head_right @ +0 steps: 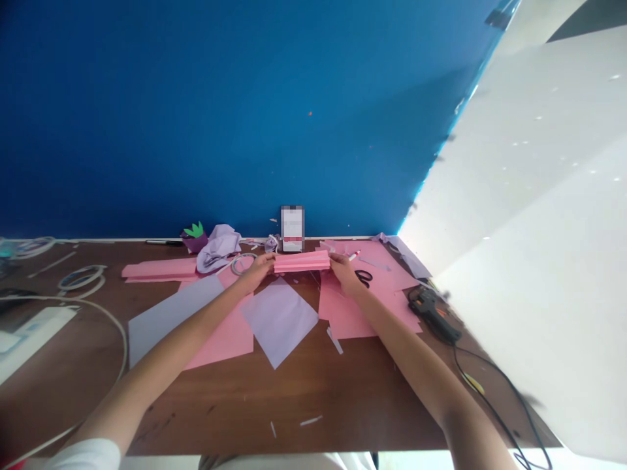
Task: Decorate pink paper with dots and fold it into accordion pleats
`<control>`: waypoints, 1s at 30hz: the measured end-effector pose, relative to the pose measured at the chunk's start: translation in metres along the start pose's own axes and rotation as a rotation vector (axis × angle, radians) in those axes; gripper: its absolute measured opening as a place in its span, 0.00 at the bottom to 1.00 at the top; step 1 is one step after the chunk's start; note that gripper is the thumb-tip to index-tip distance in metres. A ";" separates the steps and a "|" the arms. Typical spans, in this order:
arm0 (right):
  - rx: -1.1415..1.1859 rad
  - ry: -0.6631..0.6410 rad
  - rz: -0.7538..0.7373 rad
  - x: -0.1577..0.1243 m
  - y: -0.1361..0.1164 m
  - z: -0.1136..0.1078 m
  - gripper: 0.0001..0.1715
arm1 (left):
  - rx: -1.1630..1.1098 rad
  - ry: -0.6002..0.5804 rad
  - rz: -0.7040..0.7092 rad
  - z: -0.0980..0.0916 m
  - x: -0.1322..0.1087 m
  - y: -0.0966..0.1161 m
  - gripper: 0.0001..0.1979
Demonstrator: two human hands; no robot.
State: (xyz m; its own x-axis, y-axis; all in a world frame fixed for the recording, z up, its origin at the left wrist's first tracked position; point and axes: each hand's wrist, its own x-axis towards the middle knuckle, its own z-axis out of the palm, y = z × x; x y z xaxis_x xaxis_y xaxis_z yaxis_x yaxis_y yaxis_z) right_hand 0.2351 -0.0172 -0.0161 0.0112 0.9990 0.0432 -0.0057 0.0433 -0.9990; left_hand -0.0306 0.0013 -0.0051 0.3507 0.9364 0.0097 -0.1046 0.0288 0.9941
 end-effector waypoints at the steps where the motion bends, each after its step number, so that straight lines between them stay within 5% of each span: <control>1: 0.007 -0.010 0.025 0.000 -0.001 0.000 0.12 | -0.009 0.000 -0.013 0.000 0.000 0.001 0.15; 5: 0.041 -0.064 0.135 0.003 -0.004 -0.001 0.09 | -0.031 -0.003 -0.045 0.000 0.000 0.004 0.16; 15: 0.193 0.095 0.401 -0.004 -0.019 0.012 0.07 | -0.013 0.007 -0.001 0.002 -0.003 0.003 0.14; 23: 0.351 0.152 0.450 -0.011 -0.026 0.019 0.04 | 0.041 0.026 0.175 0.003 -0.014 0.009 0.14; 30: 0.325 0.121 0.365 -0.008 -0.020 0.016 0.07 | 0.179 0.022 0.299 0.007 -0.011 -0.002 0.27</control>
State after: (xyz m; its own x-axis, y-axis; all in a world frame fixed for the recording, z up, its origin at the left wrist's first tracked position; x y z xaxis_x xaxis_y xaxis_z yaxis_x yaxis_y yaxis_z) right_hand 0.2192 -0.0258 0.0036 0.0664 0.9419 -0.3293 -0.3418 -0.2885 -0.8944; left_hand -0.0279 -0.0110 -0.0066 0.3093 0.9014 0.3030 -0.0339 -0.3080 0.9508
